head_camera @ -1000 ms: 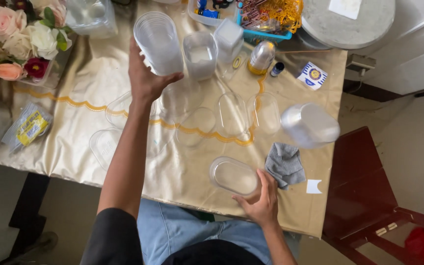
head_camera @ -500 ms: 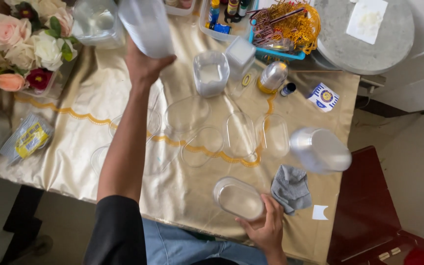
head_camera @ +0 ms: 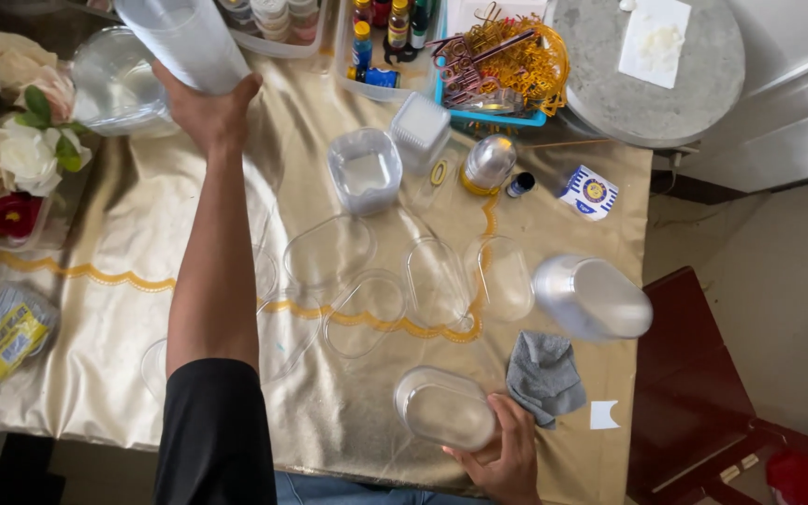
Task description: Organizing and wiping down plastic cake or pastry containers on a table.
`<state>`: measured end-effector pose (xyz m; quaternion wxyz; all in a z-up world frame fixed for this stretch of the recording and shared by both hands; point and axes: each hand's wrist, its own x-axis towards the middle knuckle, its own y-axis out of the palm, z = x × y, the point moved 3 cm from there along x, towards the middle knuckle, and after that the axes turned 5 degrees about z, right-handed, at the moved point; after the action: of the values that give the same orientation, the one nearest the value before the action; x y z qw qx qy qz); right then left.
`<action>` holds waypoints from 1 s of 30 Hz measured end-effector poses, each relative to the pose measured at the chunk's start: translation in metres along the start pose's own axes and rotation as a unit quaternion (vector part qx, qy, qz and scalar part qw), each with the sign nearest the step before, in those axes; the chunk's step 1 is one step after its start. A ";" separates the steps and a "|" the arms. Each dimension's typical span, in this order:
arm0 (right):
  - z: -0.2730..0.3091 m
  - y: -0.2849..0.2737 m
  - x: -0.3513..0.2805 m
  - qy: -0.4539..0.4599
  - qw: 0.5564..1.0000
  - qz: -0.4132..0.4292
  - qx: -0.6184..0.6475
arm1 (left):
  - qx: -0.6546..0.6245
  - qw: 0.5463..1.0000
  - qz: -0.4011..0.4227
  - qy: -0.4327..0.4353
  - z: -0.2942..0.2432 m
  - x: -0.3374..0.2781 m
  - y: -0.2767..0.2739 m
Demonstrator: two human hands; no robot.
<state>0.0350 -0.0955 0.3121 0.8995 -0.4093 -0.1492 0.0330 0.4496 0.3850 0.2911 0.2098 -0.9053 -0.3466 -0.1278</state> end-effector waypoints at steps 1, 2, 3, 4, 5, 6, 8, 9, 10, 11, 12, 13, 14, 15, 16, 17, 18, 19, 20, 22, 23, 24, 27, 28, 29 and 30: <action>0.001 0.001 0.003 0.002 1.000 -0.001 -0.001 | -0.001 1.000 0.003 0.000 0.001 0.002 0.001; 0.002 -0.001 0.004 0.003 1.000 -0.003 -0.004 | -0.008 1.000 0.008 -0.014 0.003 0.002 0.001; 0.004 -0.002 0.004 0.004 1.000 -0.004 -0.007 | -0.015 0.999 0.013 -0.027 0.005 0.001 0.000; 0.004 -0.002 0.005 0.004 1.000 -0.003 -0.006 | -0.014 0.999 0.013 -0.028 0.008 -0.003 0.001; 0.005 -0.003 0.005 0.002 1.000 -0.005 -0.006 | 0.004 0.999 0.011 -0.031 0.011 -0.007 0.001; 0.007 -0.003 0.006 -0.001 1.000 -0.006 -0.004 | 0.023 0.999 0.009 -0.034 0.014 -0.011 0.000; 0.007 -0.004 0.007 0.001 1.000 -0.006 -0.008 | -0.068 0.995 -0.002 -0.069 0.022 -0.029 0.001; 0.007 -0.004 0.007 0.003 1.000 -0.007 -0.013 | -0.160 0.982 -0.013 -0.103 0.028 -0.039 0.002; 0.009 -0.005 0.007 0.003 1.000 -0.007 -0.010 | -0.156 0.982 -0.013 -0.102 0.010 -0.055 -0.003; 0.009 -0.006 0.007 0.006 1.000 -0.003 -0.008 | -0.207 0.966 -0.076 -0.138 -0.004 -0.073 -0.010; 0.010 -0.007 0.006 0.011 1.000 0.000 -0.007 | -0.257 0.941 -0.135 -0.174 -0.019 -0.092 -0.013; 0.011 -0.005 0.007 0.013 1.000 0.000 -0.005 | -0.255 0.942 -0.134 -0.173 -0.037 -0.106 -0.016; 0.011 -0.006 0.007 0.015 1.000 0.001 -0.008 | -0.294 0.944 -0.099 -0.110 -0.059 -0.122 -0.015; 0.010 -0.006 0.006 0.016 1.000 0.001 -0.011 | -0.332 0.940 -0.062 -0.046 -0.082 -0.138 -0.015; 0.009 -0.006 0.006 0.017 1.000 0.001 -0.012 | -0.333 0.940 -0.061 -0.046 -0.111 -0.146 -0.021; 0.008 -0.005 0.006 0.014 1.000 0.000 -0.009 | -0.156 0.986 0.042 0.049 -0.147 -0.154 -0.024; 0.008 -0.005 0.004 0.012 1.000 0.001 -0.005 | 0.031 0.979 0.143 0.142 -0.181 -0.164 -0.026; 0.009 -0.005 0.004 0.013 1.000 0.001 -0.005 | 0.031 0.979 0.144 0.141 -0.188 -0.168 -0.025; 0.009 -0.006 0.004 0.019 1.000 0.008 -0.005 | 0.116 0.955 0.181 0.205 -0.198 -0.173 -0.021; 0.009 -0.006 0.003 0.025 1.000 0.013 -0.004 | 0.199 0.918 0.215 0.268 -0.198 -0.178 -0.010; 0.009 -0.006 0.003 0.015 1.000 0.008 -0.005 | 0.221 0.904 0.235 0.280 -0.187 -0.177 -0.002; 0.009 -0.006 0.003 0.006 1.000 0.001 -0.008 | 0.242 0.889 0.255 0.293 -0.176 -0.176 0.006; 0.008 -0.006 0.003 0.011 1.000 0.002 -0.005 | 0.249 0.884 0.289 0.270 -0.144 -0.162 0.020; 0.007 -0.007 0.002 0.011 1.000 0.002 -0.005 | 0.249 0.884 0.289 0.270 -0.128 -0.157 0.023; 0.007 -0.007 0.002 0.007 1.000 0.004 -0.006 | 0.263 0.879 0.296 0.267 -0.111 -0.151 0.027; 0.006 -0.006 0.003 0.002 1.000 0.003 -0.008 | 0.277 0.873 0.301 0.265 -0.095 -0.143 0.032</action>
<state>0.0359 -0.0949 0.3214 0.8963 -0.4172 -0.1462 0.0341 0.3595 0.2368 0.3109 0.5642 -0.8029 -0.0094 -0.1922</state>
